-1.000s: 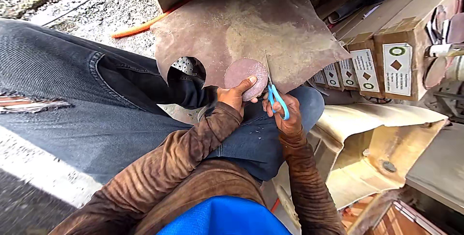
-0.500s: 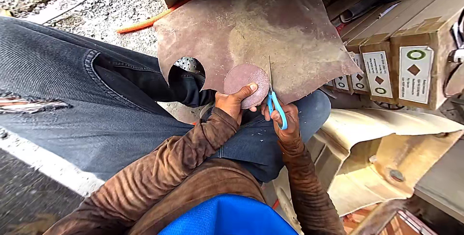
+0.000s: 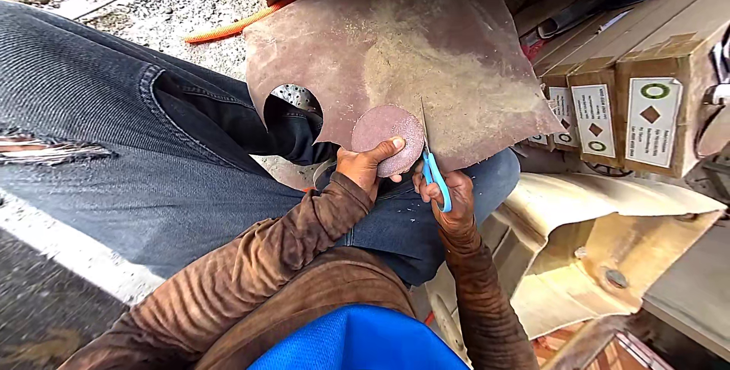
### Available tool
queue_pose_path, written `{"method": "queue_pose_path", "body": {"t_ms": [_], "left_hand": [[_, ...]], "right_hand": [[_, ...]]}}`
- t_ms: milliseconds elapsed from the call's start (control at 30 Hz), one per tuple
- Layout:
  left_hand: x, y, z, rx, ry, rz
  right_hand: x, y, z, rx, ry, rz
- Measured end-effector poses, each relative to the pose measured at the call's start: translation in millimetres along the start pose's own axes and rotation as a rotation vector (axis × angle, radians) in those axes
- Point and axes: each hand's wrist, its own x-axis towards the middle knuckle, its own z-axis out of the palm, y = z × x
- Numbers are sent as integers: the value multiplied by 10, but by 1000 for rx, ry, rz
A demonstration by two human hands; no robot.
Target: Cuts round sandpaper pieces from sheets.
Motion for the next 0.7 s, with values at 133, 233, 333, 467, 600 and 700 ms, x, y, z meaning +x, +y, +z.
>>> {"method": "queue_pose_path", "body": {"t_ms": [133,233,333,467,600,700], "left_hand": [[-10,37,-23,16,-16,-23],[-28,77,-45,48,-26,-52],[-40,110,-69,52,-11,-54],[-48,109,-81,28,-13,-9],[-40,123,-83,21,-11,23],[-30,150,-94,30,-7,23]], "right_hand": [[45,-1,31,54,-35,1],[85,-11,80,79,-10,7],[101,6,59,105,-38,16],[111,-6,68,107,-53,2],[86,2,108,115,-26,-3],[70,39,148,136,-21,6]]}}
